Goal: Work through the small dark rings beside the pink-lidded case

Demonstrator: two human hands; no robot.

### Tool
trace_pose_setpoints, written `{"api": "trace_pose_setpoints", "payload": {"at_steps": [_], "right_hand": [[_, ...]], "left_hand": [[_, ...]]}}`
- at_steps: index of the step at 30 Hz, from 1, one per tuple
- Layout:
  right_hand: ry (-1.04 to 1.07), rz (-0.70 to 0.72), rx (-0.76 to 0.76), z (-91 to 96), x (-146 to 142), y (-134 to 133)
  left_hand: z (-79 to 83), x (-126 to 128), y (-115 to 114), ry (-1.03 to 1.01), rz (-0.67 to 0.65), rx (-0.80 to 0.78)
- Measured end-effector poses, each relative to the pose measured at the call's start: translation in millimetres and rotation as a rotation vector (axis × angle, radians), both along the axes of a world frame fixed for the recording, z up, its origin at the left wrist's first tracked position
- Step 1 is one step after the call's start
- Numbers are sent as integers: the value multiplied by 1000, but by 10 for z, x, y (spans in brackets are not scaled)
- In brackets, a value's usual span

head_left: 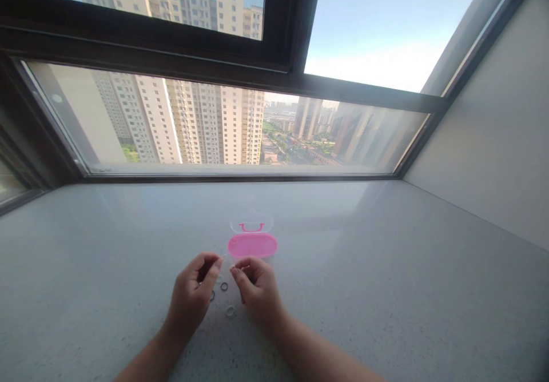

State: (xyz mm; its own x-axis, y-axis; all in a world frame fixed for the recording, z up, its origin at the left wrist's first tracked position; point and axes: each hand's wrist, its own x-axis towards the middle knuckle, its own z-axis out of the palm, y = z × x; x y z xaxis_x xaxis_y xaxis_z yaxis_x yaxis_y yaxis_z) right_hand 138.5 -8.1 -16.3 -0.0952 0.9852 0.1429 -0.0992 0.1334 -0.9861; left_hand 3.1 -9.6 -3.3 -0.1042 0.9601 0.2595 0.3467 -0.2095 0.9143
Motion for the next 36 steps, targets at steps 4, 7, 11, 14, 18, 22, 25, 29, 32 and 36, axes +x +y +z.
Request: {"api": "trace_pose_setpoints", "payload": {"at_steps": [4,7,11,14,18,22,25,29,32,36], "right_hand": [[-32,-64,37,8,17,-13],[-39,-86,54,7,20,-23],[-50,-92,50,12,15,-26],[-60,-83,41,5,10,-19],[-84,-75,38,-16,11,-5],[-101,-82,45,-31,10,15],[-103,-106,47,-39,6,28],[-110,-105,41,-37,3,29],[-132,-95,54,-32,4,21],[-160,-97,81,-30,4,15]], "left_hand": [[7,15,-25,-17,-5,-23],[18,34,-37,-22,-8,-30],[3,37,-31,-49,-48,-37],[-16,25,-14,-48,-72,-48],[-27,15,7,-53,-78,-55],[-41,8,26,-77,-91,-73],[-55,3,41,-95,-107,-74],[-66,2,52,-113,-105,-79],[-70,3,52,-116,-100,-77],[-69,0,50,-101,-105,-82]]}}
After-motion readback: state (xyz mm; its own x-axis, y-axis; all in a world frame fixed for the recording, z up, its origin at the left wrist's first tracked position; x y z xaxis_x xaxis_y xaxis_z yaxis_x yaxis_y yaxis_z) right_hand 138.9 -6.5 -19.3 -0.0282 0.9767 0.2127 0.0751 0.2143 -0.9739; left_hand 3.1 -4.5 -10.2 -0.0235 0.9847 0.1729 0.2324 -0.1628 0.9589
